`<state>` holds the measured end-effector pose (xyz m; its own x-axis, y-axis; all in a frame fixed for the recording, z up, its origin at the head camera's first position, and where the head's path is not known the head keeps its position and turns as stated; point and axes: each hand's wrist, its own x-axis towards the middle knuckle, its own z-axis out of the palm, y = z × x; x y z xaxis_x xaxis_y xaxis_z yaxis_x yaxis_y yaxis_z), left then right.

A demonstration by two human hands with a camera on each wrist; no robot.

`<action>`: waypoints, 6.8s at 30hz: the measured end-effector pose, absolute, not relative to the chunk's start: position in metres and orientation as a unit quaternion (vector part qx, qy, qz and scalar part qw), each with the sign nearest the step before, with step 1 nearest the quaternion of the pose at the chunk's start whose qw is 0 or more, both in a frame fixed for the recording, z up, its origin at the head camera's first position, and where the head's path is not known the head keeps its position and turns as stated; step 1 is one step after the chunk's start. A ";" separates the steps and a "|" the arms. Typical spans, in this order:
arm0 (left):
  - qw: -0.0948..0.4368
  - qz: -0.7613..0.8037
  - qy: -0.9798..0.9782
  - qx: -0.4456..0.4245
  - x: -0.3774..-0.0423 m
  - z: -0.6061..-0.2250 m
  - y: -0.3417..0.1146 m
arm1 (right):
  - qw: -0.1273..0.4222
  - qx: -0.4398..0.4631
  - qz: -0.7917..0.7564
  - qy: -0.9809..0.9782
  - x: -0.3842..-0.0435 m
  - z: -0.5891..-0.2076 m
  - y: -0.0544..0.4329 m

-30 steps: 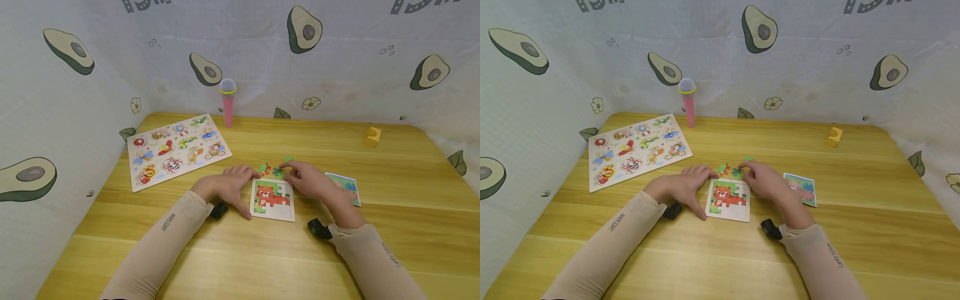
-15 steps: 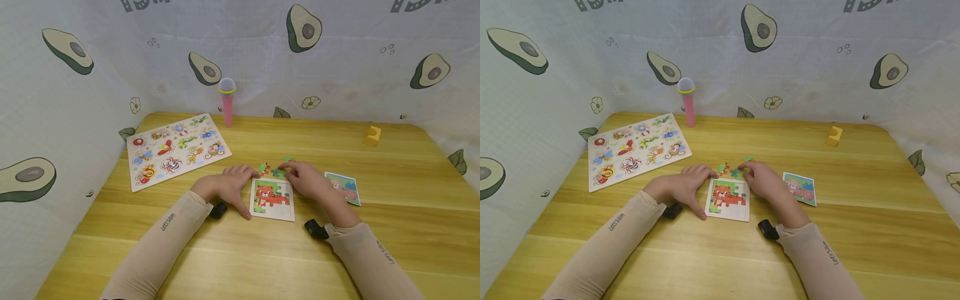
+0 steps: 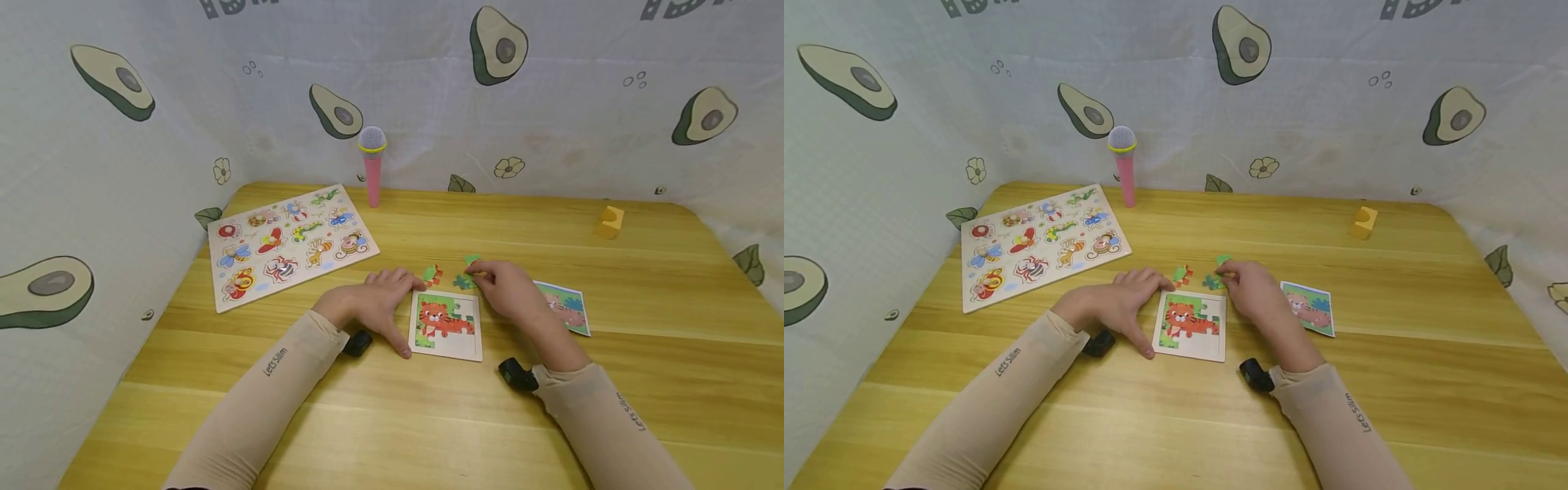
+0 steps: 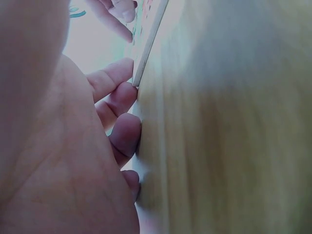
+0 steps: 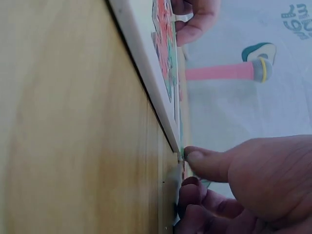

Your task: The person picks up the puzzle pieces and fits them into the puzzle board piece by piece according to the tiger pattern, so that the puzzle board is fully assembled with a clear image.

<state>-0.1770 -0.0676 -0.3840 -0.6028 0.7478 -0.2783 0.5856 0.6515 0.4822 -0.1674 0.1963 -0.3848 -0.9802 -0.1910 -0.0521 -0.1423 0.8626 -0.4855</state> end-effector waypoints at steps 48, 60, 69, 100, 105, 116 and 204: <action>0.234 0.172 0.878 0.381 -0.178 -0.385 -0.067 | 0.173 -0.182 -0.271 0.929 -0.164 -0.358 0.220; 0.235 0.175 0.876 0.382 -0.178 -0.384 -0.068 | 0.215 -0.234 -0.265 0.910 -0.165 -0.361 0.215; 0.233 0.170 0.878 0.383 -0.179 -0.385 -0.068 | 0.211 -0.235 -0.268 0.910 -0.166 -0.365 0.214; 0.235 0.174 0.876 0.384 -0.178 -0.385 -0.067 | 0.173 -0.219 -0.233 0.932 -0.161 -0.365 0.198; 0.238 0.176 0.875 0.384 -0.178 -0.384 -0.067 | 0.176 -0.198 -0.251 0.931 -0.163 -0.368 0.202; 0.236 0.177 0.876 0.383 -0.177 -0.384 -0.067 | 0.178 -0.178 -0.271 0.929 -0.164 -0.370 0.206; 0.226 0.175 0.878 0.383 -0.178 -0.387 -0.067 | 0.102 -0.113 -0.247 0.957 -0.174 -0.374 0.231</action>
